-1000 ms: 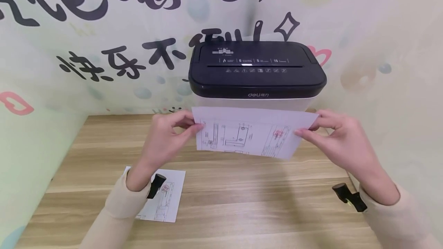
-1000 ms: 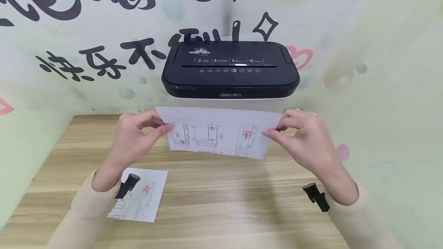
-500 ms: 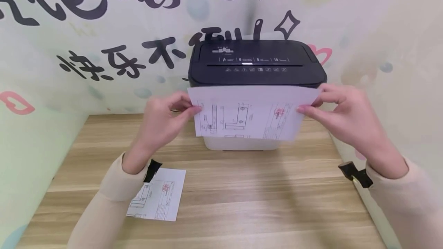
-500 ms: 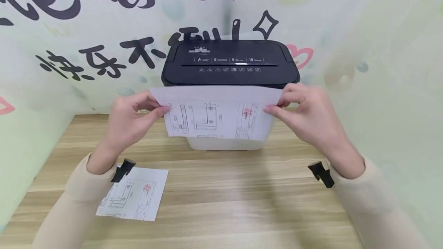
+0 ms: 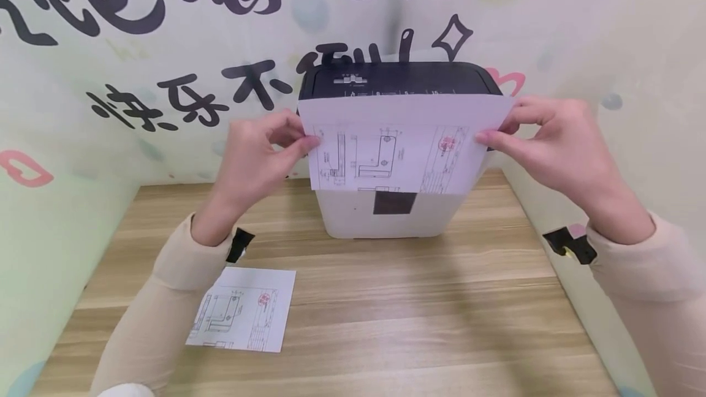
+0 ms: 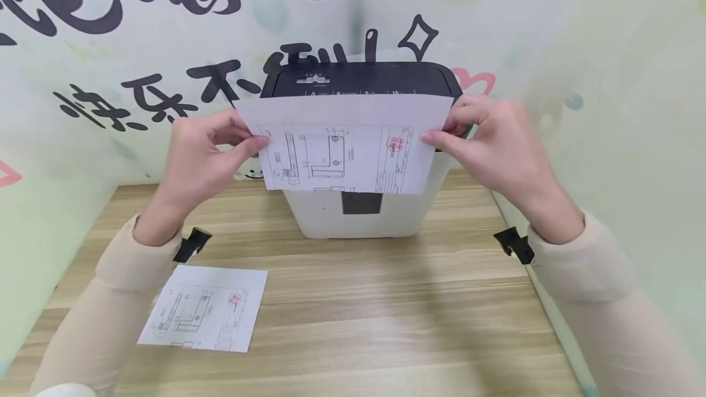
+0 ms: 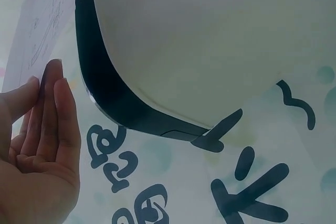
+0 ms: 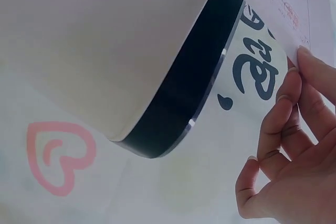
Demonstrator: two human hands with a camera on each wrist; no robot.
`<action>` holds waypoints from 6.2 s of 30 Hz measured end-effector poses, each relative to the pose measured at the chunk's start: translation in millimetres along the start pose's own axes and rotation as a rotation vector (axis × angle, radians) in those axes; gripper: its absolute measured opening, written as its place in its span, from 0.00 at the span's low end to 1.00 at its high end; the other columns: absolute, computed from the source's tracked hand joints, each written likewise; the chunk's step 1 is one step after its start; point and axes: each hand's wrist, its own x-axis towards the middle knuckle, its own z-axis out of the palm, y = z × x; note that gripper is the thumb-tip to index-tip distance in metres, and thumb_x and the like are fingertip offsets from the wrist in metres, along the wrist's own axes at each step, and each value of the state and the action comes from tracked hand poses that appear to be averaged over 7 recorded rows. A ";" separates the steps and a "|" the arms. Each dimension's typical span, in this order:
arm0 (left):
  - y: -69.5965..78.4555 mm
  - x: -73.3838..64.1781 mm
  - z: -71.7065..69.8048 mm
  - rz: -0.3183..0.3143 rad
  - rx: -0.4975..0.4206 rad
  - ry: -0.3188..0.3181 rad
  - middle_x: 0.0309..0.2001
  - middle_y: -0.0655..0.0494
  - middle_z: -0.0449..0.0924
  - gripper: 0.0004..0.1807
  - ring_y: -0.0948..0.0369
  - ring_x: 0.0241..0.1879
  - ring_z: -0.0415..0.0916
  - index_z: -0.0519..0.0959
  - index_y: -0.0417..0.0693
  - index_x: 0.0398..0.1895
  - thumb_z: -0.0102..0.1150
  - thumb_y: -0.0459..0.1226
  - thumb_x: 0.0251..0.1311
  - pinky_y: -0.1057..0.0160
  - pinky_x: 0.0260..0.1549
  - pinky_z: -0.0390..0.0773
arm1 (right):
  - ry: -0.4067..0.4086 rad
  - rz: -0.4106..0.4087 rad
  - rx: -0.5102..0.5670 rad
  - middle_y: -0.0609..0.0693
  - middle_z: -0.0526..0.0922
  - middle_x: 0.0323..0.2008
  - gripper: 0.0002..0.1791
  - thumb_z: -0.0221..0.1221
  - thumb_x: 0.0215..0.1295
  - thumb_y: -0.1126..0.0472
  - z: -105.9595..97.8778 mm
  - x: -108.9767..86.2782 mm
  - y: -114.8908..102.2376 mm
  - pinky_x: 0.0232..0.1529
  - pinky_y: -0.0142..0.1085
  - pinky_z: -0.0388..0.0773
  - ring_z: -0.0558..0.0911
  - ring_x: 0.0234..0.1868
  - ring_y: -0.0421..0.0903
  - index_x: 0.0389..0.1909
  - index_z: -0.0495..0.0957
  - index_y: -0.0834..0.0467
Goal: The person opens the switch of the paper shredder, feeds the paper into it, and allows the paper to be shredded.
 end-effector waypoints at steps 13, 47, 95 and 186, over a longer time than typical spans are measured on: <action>1.8 22.3 -7.4 -0.043 0.023 0.022 0.30 0.50 0.87 0.04 0.59 0.25 0.85 0.83 0.35 0.30 0.71 0.27 0.55 0.75 0.27 0.78 | -0.032 0.094 0.033 0.33 0.82 0.27 0.02 0.72 0.56 0.65 -10.9 27.6 -6.0 0.15 0.28 0.55 0.70 0.26 0.37 0.29 0.88 0.58; -1.9 77.9 -12.0 -0.105 0.089 0.063 0.35 0.49 0.88 0.07 0.64 0.31 0.86 0.83 0.34 0.34 0.69 0.32 0.59 0.73 0.35 0.81 | 0.037 0.152 0.002 0.36 0.79 0.19 0.09 0.72 0.56 0.58 -29.2 77.9 -3.1 0.18 0.30 0.53 0.64 0.19 0.40 0.23 0.87 0.59; -27.5 101.0 -1.5 -0.120 0.109 0.039 0.35 0.50 0.88 0.08 0.67 0.31 0.84 0.81 0.34 0.34 0.66 0.34 0.62 0.73 0.36 0.81 | 0.029 0.203 0.028 0.31 0.79 0.15 0.02 0.71 0.56 0.62 -17.7 106.7 18.3 0.20 0.26 0.61 0.70 0.20 0.35 0.29 0.91 0.56; -60.0 53.9 19.3 -0.247 0.033 -0.143 0.61 0.62 0.78 0.21 0.68 0.68 0.66 0.81 0.55 0.61 0.62 0.48 0.66 0.66 0.68 0.60 | -0.004 0.316 0.095 0.41 0.83 0.46 0.14 0.69 0.61 0.53 32.9 55.1 69.6 0.47 0.29 0.67 0.74 0.57 0.37 0.42 0.88 0.59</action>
